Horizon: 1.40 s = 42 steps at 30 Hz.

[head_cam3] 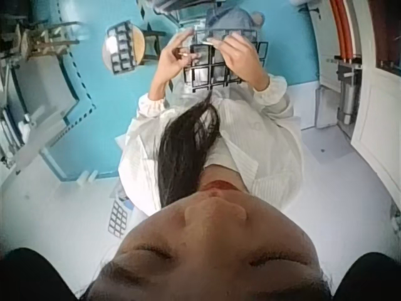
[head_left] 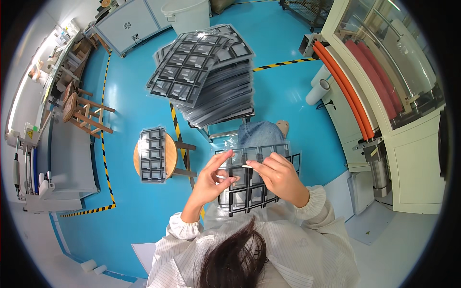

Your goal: Stacking and moving plastic component trays in a manufacturing facility.

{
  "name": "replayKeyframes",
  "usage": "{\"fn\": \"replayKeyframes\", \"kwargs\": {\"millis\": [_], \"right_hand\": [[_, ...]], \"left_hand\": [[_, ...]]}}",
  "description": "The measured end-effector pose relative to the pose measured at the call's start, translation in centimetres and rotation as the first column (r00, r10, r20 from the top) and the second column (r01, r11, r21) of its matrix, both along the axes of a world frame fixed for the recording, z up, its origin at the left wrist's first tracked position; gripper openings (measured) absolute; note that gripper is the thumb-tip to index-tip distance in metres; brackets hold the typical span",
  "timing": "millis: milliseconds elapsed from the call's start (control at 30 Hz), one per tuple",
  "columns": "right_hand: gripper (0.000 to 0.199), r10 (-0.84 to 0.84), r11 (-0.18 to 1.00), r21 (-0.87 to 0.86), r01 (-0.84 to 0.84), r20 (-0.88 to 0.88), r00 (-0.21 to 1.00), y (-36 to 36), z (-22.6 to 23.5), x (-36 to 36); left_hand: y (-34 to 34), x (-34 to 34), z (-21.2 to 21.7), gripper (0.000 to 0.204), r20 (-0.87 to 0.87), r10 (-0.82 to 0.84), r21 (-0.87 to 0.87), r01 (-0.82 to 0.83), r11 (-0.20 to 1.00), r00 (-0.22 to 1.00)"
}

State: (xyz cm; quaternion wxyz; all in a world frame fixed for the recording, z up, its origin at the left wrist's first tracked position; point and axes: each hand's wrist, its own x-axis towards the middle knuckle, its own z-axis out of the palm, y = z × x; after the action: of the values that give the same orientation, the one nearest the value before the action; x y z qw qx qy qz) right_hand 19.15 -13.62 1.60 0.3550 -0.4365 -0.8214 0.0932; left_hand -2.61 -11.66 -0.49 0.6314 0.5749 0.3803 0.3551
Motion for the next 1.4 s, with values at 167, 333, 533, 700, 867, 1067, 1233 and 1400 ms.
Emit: {"fn": "replayKeyframes", "kwargs": {"millis": [167,333,533,700,867,1067,1233,1400], "right_hand": [[0.04,0.024,1.0,-0.004,-0.024,0.003,1.0,0.3,-0.4,-0.7],[0.042,0.032,0.999,-0.014,-0.031,0.067,0.997,0.3,-0.1,-1.3],[0.039,0.001,1.0,0.009,-0.004,0.26,0.966,0.8,0.3,-2.6],[0.036,-0.017,1.0,0.001,0.018,0.327,0.945,1.9,0.6,-0.8],[0.024,-0.186,0.982,0.068,0.177,0.536,0.823,4.4,-1.6,4.2],[0.02,-0.402,0.909,0.098,0.406,0.467,0.788,6.3,-5.1,11.0],[0.016,-0.429,0.89,-0.188,0.414,-0.04,0.903,4.1,-5.1,10.9],[0.018,-0.585,0.767,-0.446,0.461,-0.194,0.787,0.8,-5.4,11.0]], "left_hand": [[-0.2,0.1,0.4,0.072,-0.031,-0.009,0.015,0.01,1.0,0.999],[-0.4,0.2,0.4,0.072,-0.081,0.017,0.035,-0.014,0.999,0.997],[-0.3,0.0,0.4,0.075,-0.13,0.042,0.066,-0.034,0.997,0.991],[0.2,-3.4,0.2,0.075,0.085,0.156,-0.044,-0.152,0.987,0.984],[0.3,-6.8,0.3,0.078,0.178,0.291,-0.049,-0.287,0.957,0.94],[0.7,-10.3,-0.6,0.079,0.184,0.436,0.035,-0.449,0.893,0.881],[1.4,-10.1,-5.2,0.07,0.294,0.532,-0.227,-0.483,0.846,0.794],[1.4,-7.2,-8.2,0.059,0.422,0.536,-0.521,-0.288,0.803,0.731]]}}
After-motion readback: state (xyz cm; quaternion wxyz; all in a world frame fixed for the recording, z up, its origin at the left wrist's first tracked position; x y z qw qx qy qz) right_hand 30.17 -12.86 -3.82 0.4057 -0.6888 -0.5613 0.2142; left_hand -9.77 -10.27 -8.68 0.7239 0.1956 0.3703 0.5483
